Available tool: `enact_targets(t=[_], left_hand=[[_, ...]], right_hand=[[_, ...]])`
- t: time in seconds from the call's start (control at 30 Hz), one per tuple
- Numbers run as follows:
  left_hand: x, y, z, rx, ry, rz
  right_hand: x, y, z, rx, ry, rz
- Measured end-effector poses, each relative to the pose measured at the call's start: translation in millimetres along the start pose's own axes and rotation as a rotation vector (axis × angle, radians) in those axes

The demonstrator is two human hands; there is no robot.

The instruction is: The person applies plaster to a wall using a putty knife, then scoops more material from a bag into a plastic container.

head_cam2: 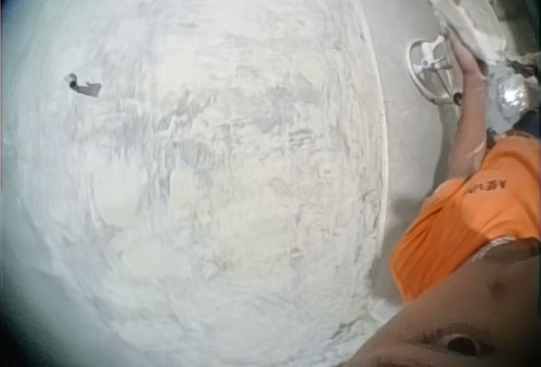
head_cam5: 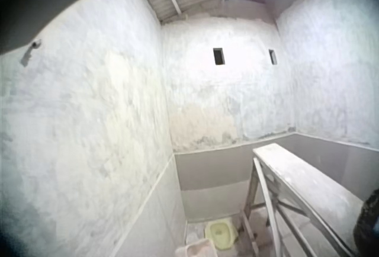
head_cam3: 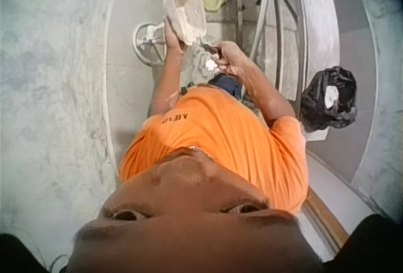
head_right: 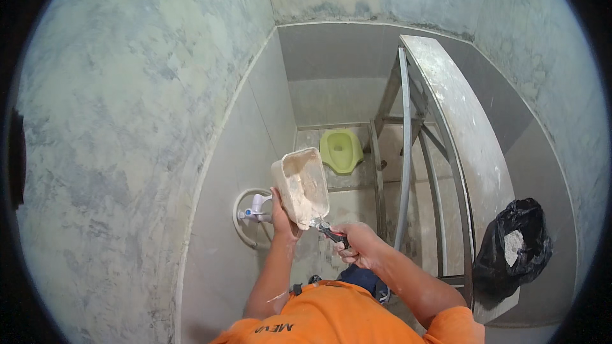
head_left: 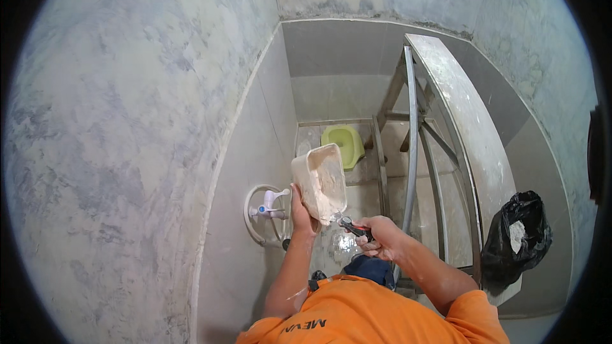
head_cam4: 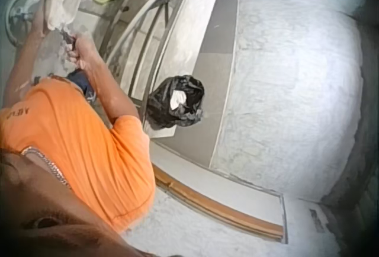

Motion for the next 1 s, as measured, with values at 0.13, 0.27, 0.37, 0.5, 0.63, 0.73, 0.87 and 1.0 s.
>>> enact_targets(t=[0.13, 0.27, 0.37, 0.5, 0.63, 0.73, 0.87, 1.0], left_hand=[[5.1, -7.5, 16.0, -0.083, 0.002, 0.141], [4.2, -6.7, 19.1, -0.056, -0.029, 0.167], [7.5, -3.1, 24.4, -0.002, -0.108, 0.084], [22.6, -1.3, 27.0, -0.004, -0.103, 0.124], [35.9, 6.1, 25.7, -0.013, -0.036, 0.149], [53.0, 1.0, 23.7, -0.041, -0.026, 0.153], [67.5, 11.4, 13.1, -0.086, 0.081, 0.186], [55.6, 28.6, -4.4, -0.066, -0.035, 0.066]], right_hand=[[6.0, -1.7, 24.5, 0.006, 0.041, 0.053], [2.5, -20.5, 19.0, -0.116, 0.064, -0.08], [-1.6, -29.4, 10.1, -0.177, 0.035, -0.196], [-8.3, -44.1, 4.6, -0.237, 0.035, -0.233], [-30.4, -56.7, 18.5, 0.11, 0.353, 0.136], [-48.0, -48.6, 18.5, 0.473, 0.703, 0.796], [-63.3, -70.4, 27.5, 0.906, 1.037, 1.379], [-44.8, -79.2, -4.3, 0.952, 0.963, 1.512]])
Point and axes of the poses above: each hand's wrist, its own z-axis away from the middle knuckle, its own y-axis out of the back of the hand, x = y × z, the point moved 4 cm from there along -z, towards the middle knuckle, and after that the axes turned 14 degrees about z, right-handed, at the moved point
